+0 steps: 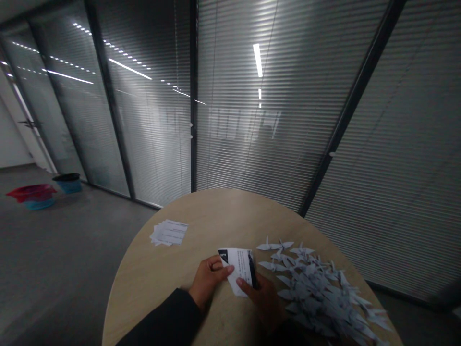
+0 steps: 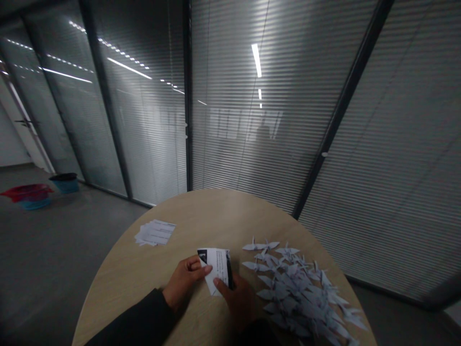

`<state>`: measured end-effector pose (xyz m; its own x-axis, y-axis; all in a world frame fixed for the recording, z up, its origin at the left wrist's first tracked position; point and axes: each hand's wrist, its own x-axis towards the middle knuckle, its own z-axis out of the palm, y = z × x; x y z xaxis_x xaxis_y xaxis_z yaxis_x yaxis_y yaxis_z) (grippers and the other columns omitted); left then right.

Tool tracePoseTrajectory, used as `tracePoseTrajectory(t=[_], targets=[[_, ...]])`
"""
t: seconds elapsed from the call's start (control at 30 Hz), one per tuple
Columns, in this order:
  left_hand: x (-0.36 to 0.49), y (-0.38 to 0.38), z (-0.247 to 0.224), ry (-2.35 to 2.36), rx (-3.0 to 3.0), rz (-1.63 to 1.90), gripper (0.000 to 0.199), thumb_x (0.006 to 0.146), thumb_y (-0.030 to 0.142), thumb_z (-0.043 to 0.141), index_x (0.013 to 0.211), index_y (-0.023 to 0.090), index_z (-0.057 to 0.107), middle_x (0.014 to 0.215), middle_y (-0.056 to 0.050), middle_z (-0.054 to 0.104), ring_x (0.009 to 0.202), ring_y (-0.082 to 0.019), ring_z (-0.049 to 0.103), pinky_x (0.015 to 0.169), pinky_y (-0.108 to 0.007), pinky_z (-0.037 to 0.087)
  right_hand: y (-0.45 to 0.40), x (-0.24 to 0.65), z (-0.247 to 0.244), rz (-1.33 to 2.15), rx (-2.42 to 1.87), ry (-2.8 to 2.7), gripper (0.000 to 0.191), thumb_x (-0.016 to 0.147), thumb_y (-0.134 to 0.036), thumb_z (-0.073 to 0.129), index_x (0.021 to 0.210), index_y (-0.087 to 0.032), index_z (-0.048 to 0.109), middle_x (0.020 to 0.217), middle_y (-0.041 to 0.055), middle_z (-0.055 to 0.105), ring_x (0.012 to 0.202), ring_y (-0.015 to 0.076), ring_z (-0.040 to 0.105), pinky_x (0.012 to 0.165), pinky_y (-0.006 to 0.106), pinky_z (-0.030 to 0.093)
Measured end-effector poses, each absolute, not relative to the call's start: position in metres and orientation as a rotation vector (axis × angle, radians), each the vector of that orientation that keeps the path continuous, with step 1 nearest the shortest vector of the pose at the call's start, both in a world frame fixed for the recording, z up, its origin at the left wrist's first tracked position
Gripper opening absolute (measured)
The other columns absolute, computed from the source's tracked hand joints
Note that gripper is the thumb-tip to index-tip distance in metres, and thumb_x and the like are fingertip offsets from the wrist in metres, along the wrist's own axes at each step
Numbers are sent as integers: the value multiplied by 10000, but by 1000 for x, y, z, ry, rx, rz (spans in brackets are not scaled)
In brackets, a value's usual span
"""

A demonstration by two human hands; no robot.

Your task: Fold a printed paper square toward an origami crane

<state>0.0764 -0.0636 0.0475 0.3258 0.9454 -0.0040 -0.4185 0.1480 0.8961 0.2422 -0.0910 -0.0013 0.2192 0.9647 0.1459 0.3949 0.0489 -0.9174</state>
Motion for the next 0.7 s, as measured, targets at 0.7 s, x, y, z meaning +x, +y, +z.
tracePoseTrajectory(t=[0.7], targets=[[68,-57,49,720,775,1168,379,574,375,843,792,79,754,716,-119,748,622,-185,684,601,-247,532,-92,241,17,897,-1652,-1405,404,663,-500,633,890,-184,741,828,66,762,843,292,699,693,324,543]])
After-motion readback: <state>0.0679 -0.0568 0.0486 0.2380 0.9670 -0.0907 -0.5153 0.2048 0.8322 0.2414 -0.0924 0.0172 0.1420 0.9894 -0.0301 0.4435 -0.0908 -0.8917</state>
